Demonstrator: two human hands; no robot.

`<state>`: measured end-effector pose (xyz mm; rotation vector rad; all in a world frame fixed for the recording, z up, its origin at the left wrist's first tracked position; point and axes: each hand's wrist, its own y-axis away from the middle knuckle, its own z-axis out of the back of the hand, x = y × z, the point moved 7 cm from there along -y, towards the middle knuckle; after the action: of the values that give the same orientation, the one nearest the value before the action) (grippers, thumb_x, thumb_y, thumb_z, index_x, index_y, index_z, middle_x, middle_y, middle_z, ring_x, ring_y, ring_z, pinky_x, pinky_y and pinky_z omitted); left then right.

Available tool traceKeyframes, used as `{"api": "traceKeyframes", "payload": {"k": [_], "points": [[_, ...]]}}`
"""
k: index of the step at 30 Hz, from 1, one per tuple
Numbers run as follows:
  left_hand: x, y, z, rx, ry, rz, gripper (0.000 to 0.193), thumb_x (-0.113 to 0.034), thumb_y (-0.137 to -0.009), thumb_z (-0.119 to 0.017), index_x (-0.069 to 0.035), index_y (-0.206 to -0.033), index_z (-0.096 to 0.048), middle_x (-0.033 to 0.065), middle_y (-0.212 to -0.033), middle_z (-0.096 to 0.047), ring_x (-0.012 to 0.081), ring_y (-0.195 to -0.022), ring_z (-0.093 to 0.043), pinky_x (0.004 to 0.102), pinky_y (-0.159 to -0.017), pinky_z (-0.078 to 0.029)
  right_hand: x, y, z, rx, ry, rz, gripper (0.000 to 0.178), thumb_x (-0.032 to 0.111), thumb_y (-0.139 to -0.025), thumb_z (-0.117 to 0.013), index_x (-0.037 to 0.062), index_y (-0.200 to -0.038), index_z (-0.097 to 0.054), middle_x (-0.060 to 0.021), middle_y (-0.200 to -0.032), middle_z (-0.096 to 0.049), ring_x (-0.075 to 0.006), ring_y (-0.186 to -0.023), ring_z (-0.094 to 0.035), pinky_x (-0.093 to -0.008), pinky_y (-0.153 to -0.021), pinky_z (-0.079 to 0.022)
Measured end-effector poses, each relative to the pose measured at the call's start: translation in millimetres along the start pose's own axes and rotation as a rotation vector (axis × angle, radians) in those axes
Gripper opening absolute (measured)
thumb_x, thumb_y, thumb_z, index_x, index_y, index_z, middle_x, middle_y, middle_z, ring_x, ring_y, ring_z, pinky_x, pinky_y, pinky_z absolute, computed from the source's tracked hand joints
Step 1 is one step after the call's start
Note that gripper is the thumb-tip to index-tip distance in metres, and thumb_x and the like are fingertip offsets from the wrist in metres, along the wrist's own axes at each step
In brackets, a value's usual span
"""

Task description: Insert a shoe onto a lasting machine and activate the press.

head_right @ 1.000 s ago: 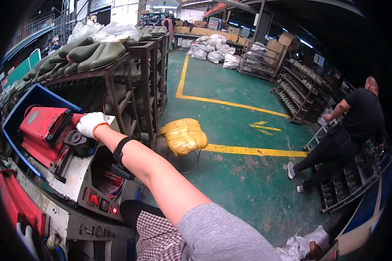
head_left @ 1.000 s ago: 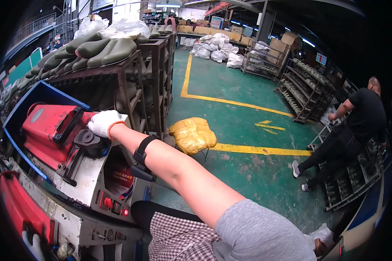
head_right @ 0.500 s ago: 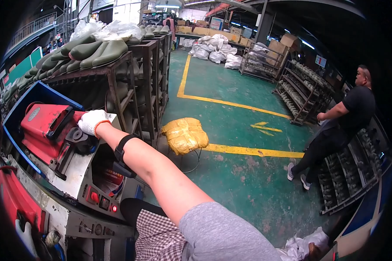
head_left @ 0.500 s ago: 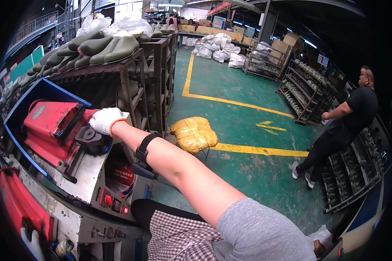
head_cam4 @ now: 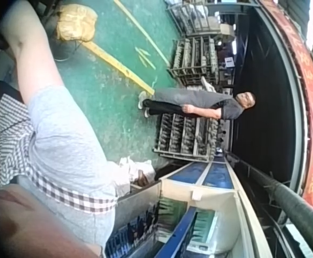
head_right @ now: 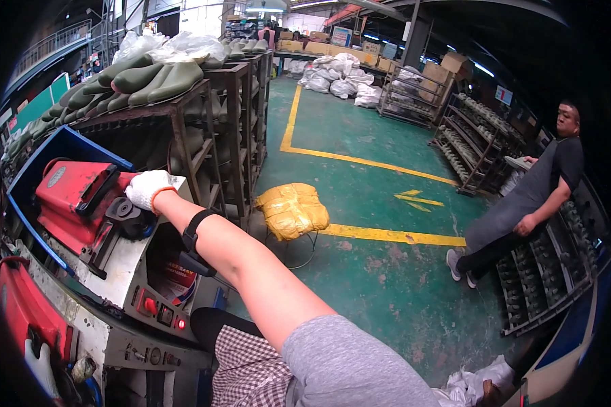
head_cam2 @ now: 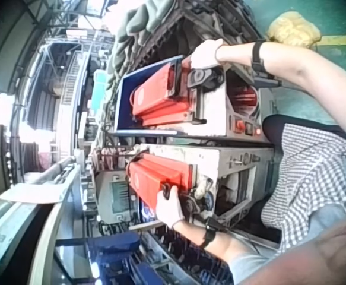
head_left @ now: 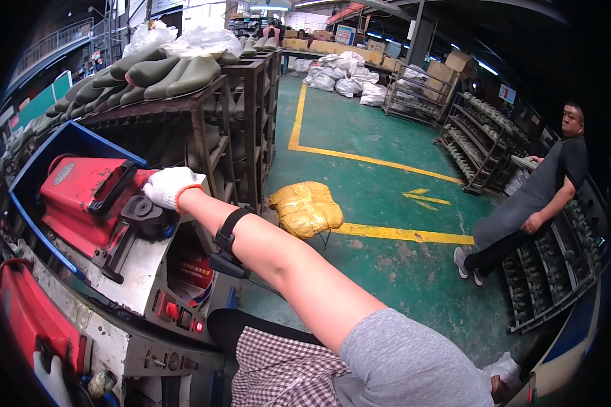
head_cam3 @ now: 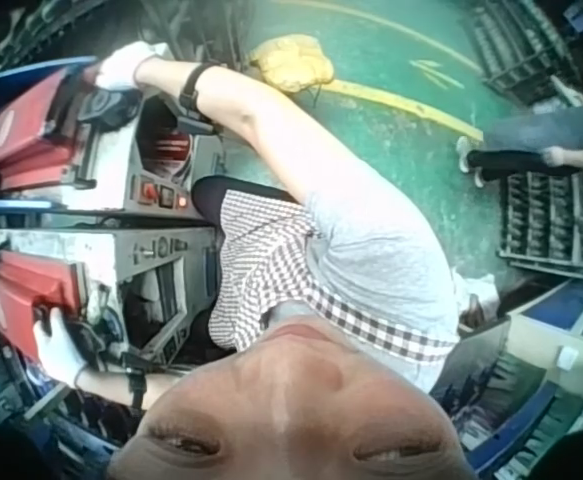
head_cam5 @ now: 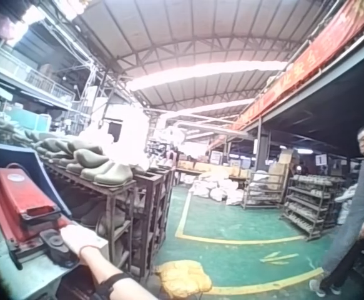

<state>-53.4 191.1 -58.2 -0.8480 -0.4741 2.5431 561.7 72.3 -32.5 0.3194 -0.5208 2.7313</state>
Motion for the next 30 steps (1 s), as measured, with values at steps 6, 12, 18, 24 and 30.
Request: {"api": "traceKeyframes", "payload": {"k": [6, 12, 18, 24, 30], "points": [[-10, 4, 3, -0.004, -0.008, -0.017, 0.008, 0.0, -0.091, -0.06, 0.002, -0.097, -0.055, 0.0043, -0.08, -0.052, 0.0125, -0.076, -0.051, 0.0306, -0.069, -0.043, 0, 0, 0, -0.003, -0.001, 0.013, 0.046, 0.042, -0.102, -0.045, 0.0151, -0.108, -0.082, -0.0159, -0.113, -0.079, -0.0377, -0.106, -0.075, -0.0491, -0.093, -0.058], [-18, 4, 4, 0.005, -0.035, -0.032, 0.009, -0.001, -0.091, -0.061, 0.002, -0.098, -0.056, 0.0064, -0.08, -0.055, 0.0141, -0.077, -0.054, 0.0316, -0.07, -0.046, 1, 1, 1, -0.011, -0.002, 0.019, 0.047, 0.042, -0.102, -0.045, 0.0144, -0.108, -0.082, -0.0159, -0.113, -0.079, -0.0376, -0.105, -0.075, -0.0489, -0.093, -0.058], [-25, 8, 7, -0.006, -0.059, -0.026, 0.01, -0.002, -0.091, -0.062, 0.003, -0.099, -0.057, 0.0078, -0.081, -0.057, 0.0148, -0.077, -0.056, 0.0317, -0.072, -0.047, 0, 1, 2, -0.001, -0.009, 0.01, 0.047, 0.042, -0.102, -0.045, 0.0139, -0.107, -0.082, -0.0164, -0.112, -0.079, -0.038, -0.105, -0.075, -0.049, -0.093, -0.058], [-35, 10, 8, -0.004, -0.066, -0.034, 0.013, -0.002, -0.091, -0.063, 0.004, -0.1, -0.057, 0.0092, -0.082, -0.058, 0.0149, -0.078, -0.056, 0.033, -0.072, -0.048, 1, 2, 2, 0.003, -0.011, 0.019, 0.046, 0.041, -0.101, -0.045, 0.0136, -0.107, -0.082, -0.0166, -0.112, -0.079, -0.0383, -0.105, -0.075, -0.0492, -0.093, -0.058], [-29, 10, 7, -0.028, -0.095, -0.025, 0.011, 0.001, -0.089, -0.061, 0.005, -0.099, -0.057, 0.0104, -0.081, -0.057, 0.0146, -0.078, -0.055, 0.0332, -0.073, -0.048, 1, 2, 2, 0.021, -0.003, 0.004, 0.046, 0.041, -0.101, -0.046, 0.014, -0.107, -0.082, -0.0165, -0.113, -0.079, -0.0382, -0.105, -0.075, -0.0492, -0.092, -0.058]]}}
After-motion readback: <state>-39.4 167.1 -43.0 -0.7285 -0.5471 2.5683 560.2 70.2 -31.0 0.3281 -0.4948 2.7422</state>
